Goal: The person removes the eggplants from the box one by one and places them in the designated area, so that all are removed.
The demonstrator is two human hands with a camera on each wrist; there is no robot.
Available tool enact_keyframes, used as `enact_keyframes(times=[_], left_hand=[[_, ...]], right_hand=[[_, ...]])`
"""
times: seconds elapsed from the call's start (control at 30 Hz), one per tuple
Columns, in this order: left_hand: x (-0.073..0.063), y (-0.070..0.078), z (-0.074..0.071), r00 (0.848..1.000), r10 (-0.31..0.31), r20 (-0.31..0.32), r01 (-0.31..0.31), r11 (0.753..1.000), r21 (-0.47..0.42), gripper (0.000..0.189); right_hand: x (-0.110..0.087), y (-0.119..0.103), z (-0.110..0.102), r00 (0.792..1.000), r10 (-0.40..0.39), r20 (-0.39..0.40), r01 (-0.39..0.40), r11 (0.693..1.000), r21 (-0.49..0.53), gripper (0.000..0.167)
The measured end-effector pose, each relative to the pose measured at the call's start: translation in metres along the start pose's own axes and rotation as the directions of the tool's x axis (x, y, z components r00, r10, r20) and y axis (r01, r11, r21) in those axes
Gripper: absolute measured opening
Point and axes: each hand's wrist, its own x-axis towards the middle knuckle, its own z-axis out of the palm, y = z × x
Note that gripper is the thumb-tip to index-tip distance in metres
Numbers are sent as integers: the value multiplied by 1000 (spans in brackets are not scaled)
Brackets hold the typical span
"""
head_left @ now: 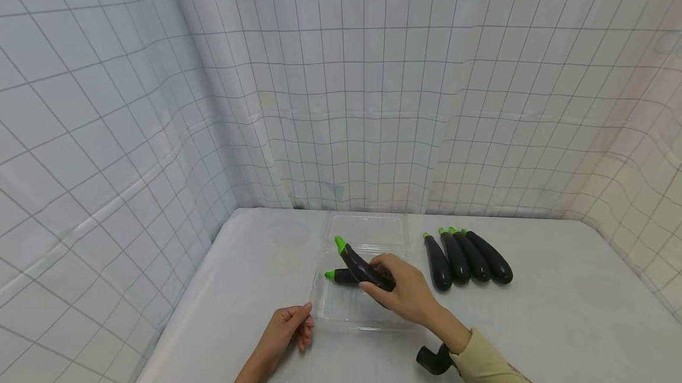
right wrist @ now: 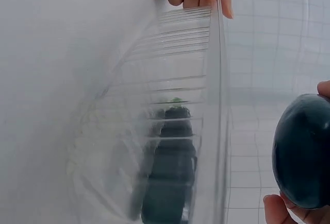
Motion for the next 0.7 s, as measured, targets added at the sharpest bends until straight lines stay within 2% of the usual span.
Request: enact_keyframes(times=[0.13,0.4,0.7], left_hand=[[0,0,1,1000,21,8,-21,1000,5,40],[1,-1,0,1000,-5,-5,5,1000,-5,41],[0,-1,0,1000,2,-2,-2,1000,-1,42]], right_hand=[[0,2,-2,1000,6,-22,-6,1000,7,35],[-1,1,-7,996,48,-79,-45,998,41,36],[-3,5,-11,979,3,-206,6,999,41,34]])
